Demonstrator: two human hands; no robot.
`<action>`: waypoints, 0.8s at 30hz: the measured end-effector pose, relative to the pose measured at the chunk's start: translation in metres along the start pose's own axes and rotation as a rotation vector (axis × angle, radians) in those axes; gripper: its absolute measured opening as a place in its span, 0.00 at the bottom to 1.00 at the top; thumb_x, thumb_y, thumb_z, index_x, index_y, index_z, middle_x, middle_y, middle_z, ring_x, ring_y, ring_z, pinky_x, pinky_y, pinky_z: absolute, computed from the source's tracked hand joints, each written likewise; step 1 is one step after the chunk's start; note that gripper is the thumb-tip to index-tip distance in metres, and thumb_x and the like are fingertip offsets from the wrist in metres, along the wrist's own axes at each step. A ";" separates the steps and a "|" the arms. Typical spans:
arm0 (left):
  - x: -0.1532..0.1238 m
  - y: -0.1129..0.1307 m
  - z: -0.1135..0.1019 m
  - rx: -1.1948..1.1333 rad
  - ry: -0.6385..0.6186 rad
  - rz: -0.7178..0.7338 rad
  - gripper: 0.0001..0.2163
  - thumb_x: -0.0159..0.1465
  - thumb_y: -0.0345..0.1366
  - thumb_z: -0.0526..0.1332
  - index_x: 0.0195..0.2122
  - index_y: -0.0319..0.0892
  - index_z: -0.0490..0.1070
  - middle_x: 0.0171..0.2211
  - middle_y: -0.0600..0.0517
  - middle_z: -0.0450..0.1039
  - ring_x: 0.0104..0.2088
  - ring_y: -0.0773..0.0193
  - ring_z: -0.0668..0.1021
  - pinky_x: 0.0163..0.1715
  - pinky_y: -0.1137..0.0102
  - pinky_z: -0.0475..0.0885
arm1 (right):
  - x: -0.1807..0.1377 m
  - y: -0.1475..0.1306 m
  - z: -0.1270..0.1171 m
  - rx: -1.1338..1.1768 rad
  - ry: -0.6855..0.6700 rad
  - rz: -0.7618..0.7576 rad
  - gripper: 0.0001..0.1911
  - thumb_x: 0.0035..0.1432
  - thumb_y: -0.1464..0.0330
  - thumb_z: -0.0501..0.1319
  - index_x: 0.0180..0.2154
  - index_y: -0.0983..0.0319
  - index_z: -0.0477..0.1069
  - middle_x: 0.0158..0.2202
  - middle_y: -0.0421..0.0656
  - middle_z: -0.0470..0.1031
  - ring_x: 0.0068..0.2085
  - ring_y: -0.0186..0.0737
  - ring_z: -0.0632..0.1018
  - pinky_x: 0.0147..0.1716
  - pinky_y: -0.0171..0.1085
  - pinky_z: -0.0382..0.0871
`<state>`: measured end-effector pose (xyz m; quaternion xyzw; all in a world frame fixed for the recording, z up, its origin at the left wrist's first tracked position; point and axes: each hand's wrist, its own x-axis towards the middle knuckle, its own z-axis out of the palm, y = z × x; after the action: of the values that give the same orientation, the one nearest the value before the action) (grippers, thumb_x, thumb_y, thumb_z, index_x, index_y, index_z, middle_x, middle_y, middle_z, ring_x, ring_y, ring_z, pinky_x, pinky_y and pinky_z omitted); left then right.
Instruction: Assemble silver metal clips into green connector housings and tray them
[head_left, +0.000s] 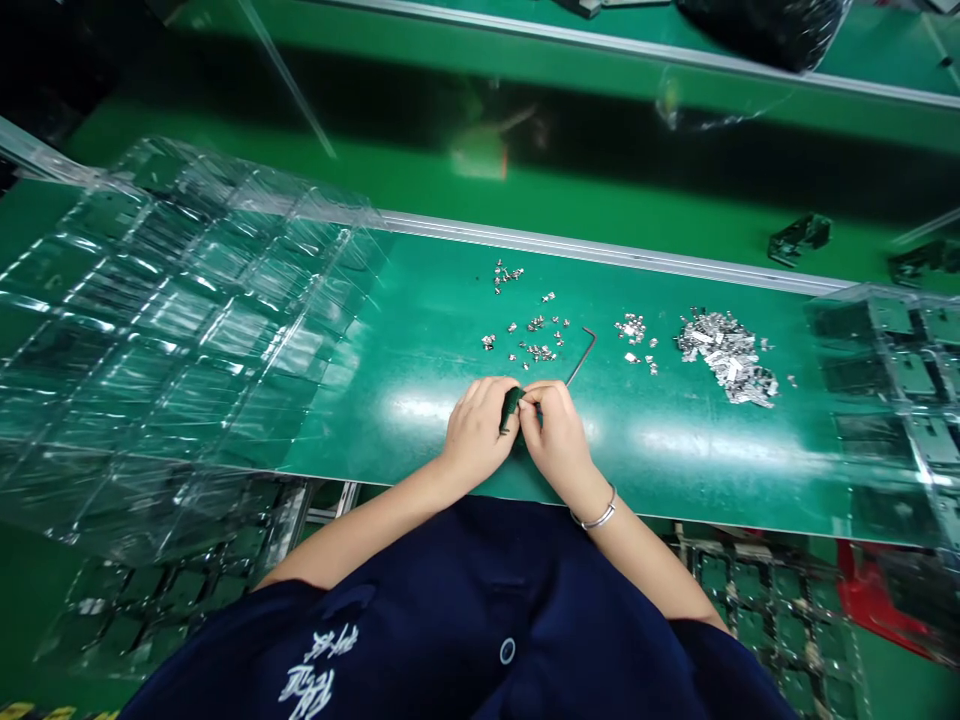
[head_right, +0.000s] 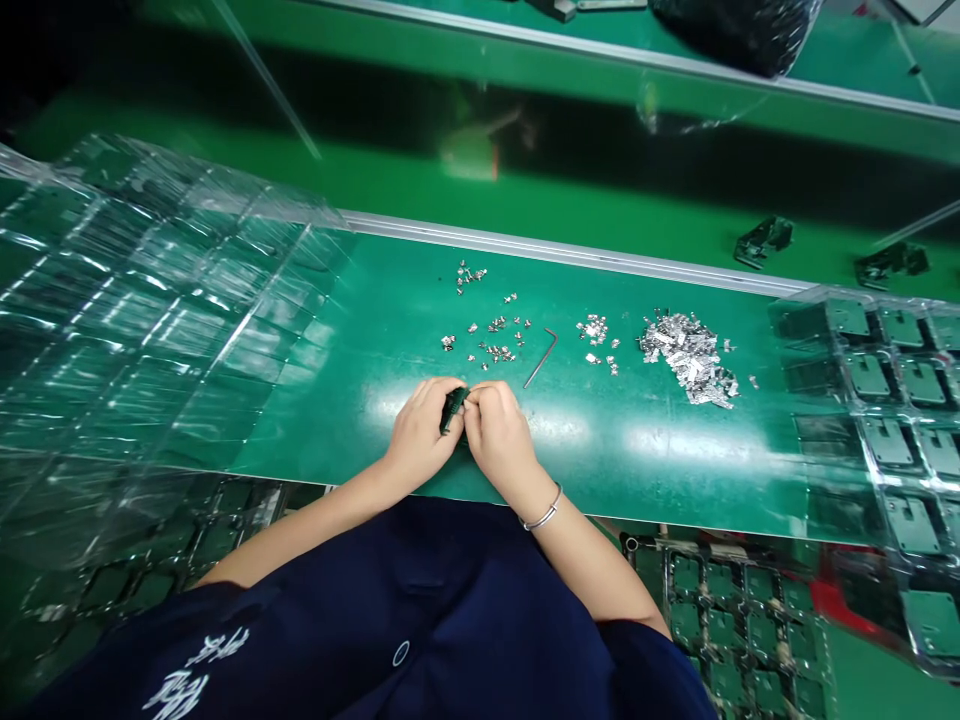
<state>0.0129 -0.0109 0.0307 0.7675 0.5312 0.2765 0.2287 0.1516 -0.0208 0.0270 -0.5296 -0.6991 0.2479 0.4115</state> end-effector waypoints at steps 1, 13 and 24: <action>-0.001 0.000 0.002 -0.007 -0.004 -0.026 0.11 0.63 0.30 0.53 0.47 0.41 0.64 0.43 0.45 0.71 0.45 0.55 0.72 0.43 0.62 0.69 | 0.001 0.002 -0.001 0.027 -0.017 0.015 0.04 0.63 0.72 0.51 0.36 0.59 0.63 0.36 0.45 0.68 0.40 0.41 0.72 0.39 0.41 0.71; 0.016 -0.007 -0.011 -0.224 -0.291 -0.136 0.06 0.58 0.33 0.53 0.37 0.44 0.64 0.35 0.52 0.73 0.38 0.60 0.75 0.39 0.66 0.69 | 0.019 -0.001 -0.022 -0.119 -0.341 -0.011 0.10 0.55 0.79 0.53 0.38 0.60 0.64 0.36 0.44 0.69 0.40 0.41 0.72 0.41 0.39 0.69; 0.020 -0.009 -0.008 -0.125 -0.256 -0.170 0.07 0.60 0.38 0.53 0.35 0.44 0.68 0.33 0.52 0.75 0.34 0.60 0.77 0.35 0.66 0.70 | 0.021 0.002 -0.020 -0.175 -0.387 -0.038 0.08 0.59 0.78 0.53 0.38 0.62 0.66 0.37 0.44 0.71 0.40 0.41 0.72 0.41 0.38 0.68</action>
<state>0.0071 0.0109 0.0350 0.7330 0.5426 0.1884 0.3643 0.1679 -0.0018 0.0427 -0.4924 -0.7939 0.2754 0.2268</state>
